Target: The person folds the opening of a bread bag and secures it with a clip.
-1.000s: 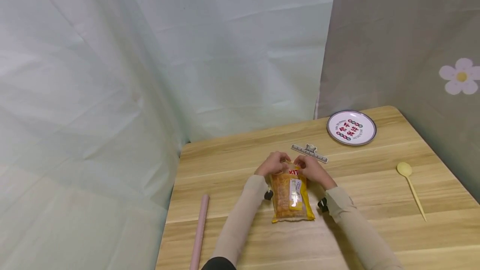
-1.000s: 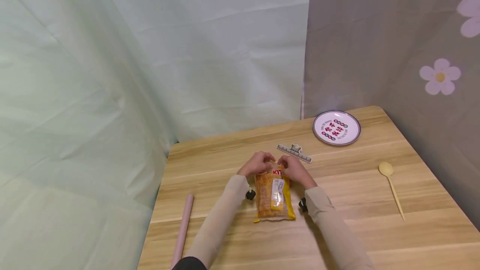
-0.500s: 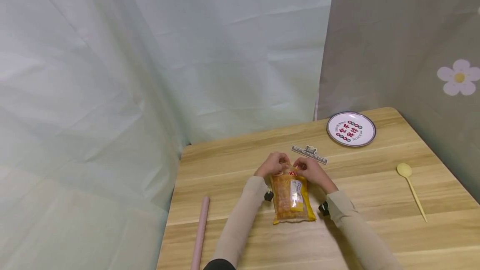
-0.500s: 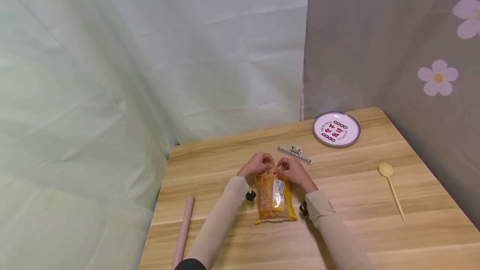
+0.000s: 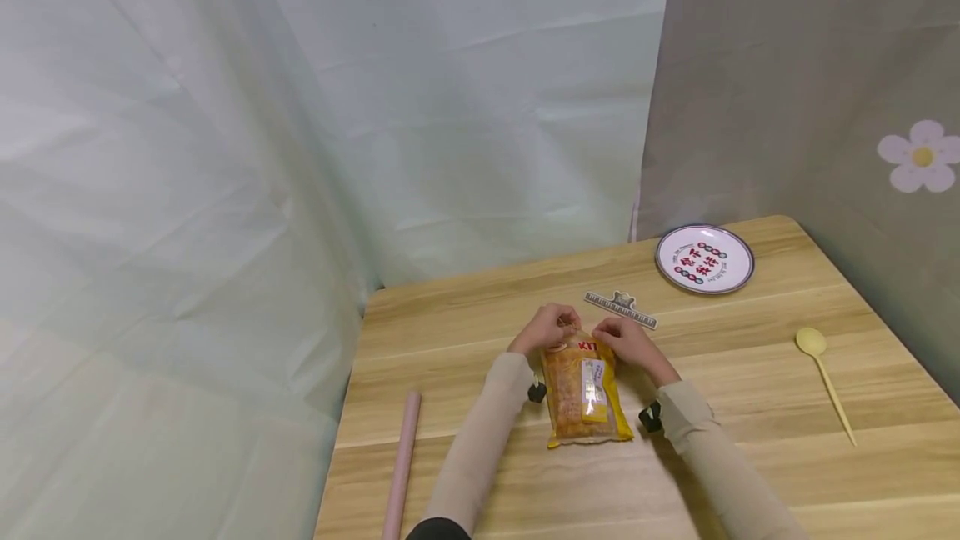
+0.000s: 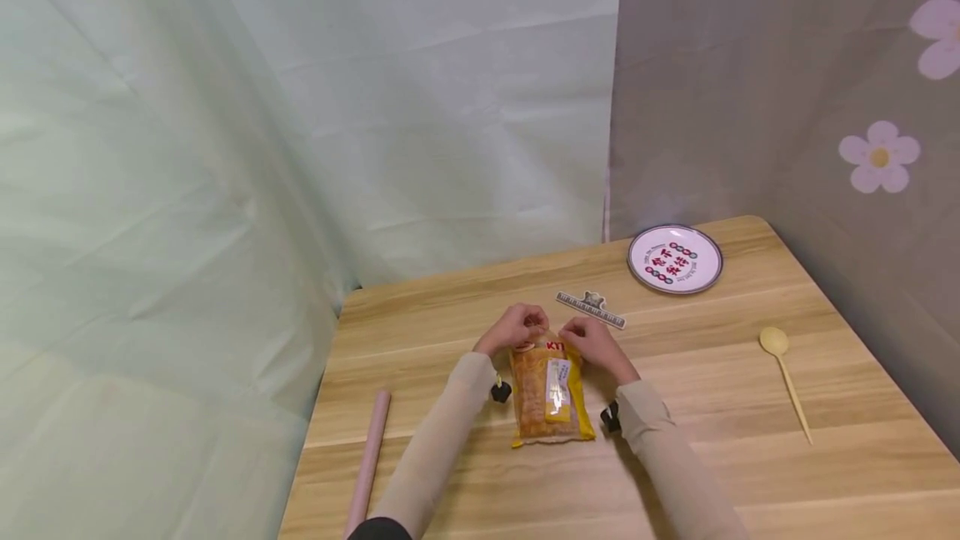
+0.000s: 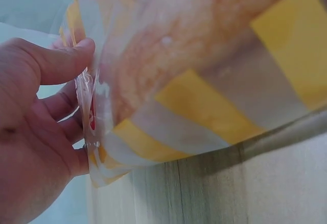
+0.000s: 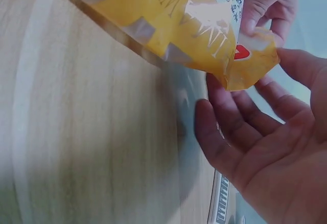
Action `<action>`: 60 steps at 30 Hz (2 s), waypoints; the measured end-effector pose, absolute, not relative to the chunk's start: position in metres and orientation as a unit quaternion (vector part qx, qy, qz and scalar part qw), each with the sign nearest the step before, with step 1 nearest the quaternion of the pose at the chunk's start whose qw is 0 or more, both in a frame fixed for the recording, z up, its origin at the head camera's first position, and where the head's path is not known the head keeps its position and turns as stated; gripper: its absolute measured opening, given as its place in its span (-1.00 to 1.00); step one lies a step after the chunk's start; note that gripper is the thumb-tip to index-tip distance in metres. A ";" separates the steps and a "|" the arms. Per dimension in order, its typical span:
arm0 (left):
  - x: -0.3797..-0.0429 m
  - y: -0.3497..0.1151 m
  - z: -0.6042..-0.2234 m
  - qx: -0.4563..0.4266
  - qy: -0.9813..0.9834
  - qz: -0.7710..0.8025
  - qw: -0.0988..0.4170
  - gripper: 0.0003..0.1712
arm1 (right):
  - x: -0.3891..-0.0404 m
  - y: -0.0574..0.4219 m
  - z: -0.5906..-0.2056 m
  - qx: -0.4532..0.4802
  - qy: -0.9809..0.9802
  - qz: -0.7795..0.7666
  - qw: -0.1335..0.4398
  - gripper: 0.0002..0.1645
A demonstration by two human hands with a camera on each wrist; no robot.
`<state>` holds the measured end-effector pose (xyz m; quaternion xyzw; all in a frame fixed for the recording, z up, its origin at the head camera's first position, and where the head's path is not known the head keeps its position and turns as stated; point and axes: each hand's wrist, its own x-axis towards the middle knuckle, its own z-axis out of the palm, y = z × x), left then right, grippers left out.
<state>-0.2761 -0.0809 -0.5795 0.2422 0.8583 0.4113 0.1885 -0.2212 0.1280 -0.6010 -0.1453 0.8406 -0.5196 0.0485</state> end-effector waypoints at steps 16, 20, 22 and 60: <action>-0.273 -0.083 -0.579 0.242 0.857 0.425 0.161 -0.85 | -0.215 0.124 -0.607 -0.172 0.850 -0.496 0.045 -0.81; -0.273 -0.083 -0.575 0.243 0.858 0.425 0.154 -0.84 | -0.217 0.123 -0.607 -0.184 0.869 -0.460 0.000 -0.91; -0.274 -0.083 -0.574 0.244 0.861 0.421 0.148 -0.84 | -0.217 0.123 -0.606 -0.185 0.874 -0.450 -0.015 -0.92; -0.280 -0.087 -0.564 0.281 0.838 0.424 0.198 -0.84 | -0.206 0.123 -0.601 -0.125 0.841 -0.524 -0.039 -0.80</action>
